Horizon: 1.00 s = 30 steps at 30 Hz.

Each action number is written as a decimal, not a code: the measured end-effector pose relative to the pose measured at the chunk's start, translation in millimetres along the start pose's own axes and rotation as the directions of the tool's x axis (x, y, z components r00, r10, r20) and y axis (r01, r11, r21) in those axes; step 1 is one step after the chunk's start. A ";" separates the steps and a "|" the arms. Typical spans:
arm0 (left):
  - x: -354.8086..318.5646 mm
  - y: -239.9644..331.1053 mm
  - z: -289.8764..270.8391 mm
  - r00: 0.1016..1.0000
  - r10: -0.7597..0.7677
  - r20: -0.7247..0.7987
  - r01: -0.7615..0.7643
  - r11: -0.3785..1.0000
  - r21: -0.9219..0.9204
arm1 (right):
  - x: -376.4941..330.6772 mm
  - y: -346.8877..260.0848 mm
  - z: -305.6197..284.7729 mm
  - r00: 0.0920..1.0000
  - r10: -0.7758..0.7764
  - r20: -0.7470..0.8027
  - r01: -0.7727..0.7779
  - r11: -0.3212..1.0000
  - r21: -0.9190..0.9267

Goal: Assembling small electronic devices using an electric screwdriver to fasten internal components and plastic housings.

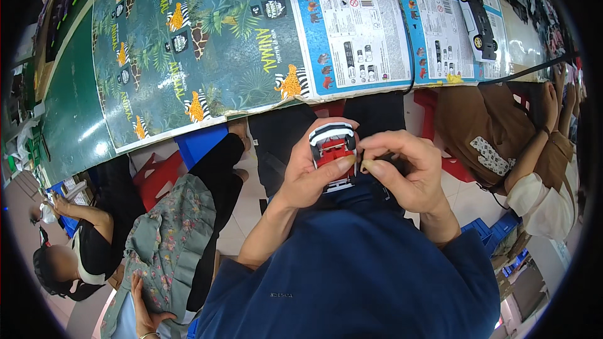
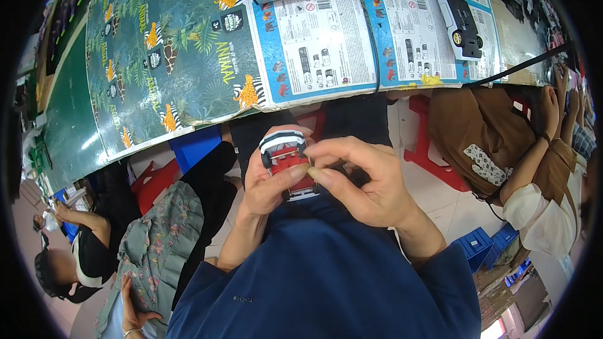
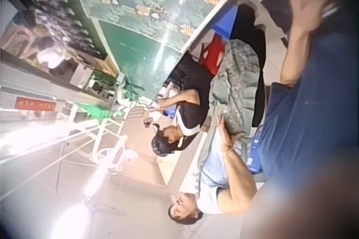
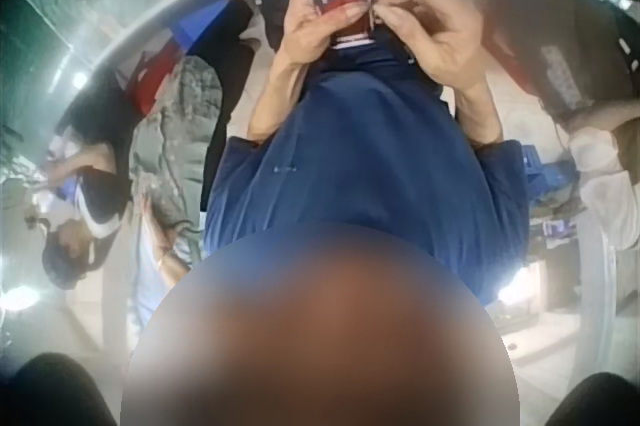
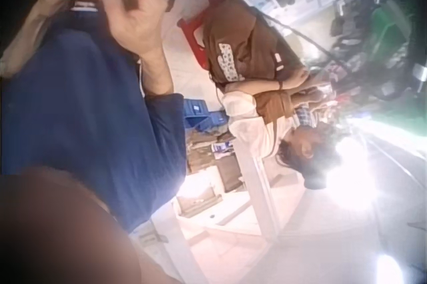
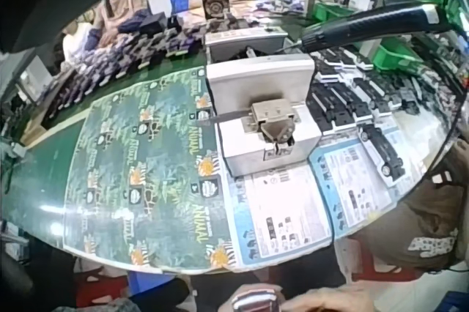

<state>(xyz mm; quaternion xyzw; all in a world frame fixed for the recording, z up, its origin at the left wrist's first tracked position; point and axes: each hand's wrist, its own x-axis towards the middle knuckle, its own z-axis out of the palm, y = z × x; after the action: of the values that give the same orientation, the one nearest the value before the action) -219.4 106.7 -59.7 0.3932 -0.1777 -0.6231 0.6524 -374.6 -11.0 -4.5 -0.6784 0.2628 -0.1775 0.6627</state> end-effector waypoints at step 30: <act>-8.7 -8.2 0.0 0.999 0.030 -0.039 -0.040 0.957 -0.286 | 15.9 -11.2 11.0 0.999 0.010 -0.051 -0.019 0.984 -0.176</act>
<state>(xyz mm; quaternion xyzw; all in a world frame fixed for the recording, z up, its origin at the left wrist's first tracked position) -226.3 115.7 -63.5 0.3021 -0.0814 -0.6237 0.7163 -354.1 -11.8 4.3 -0.7279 0.2989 -0.1656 0.5945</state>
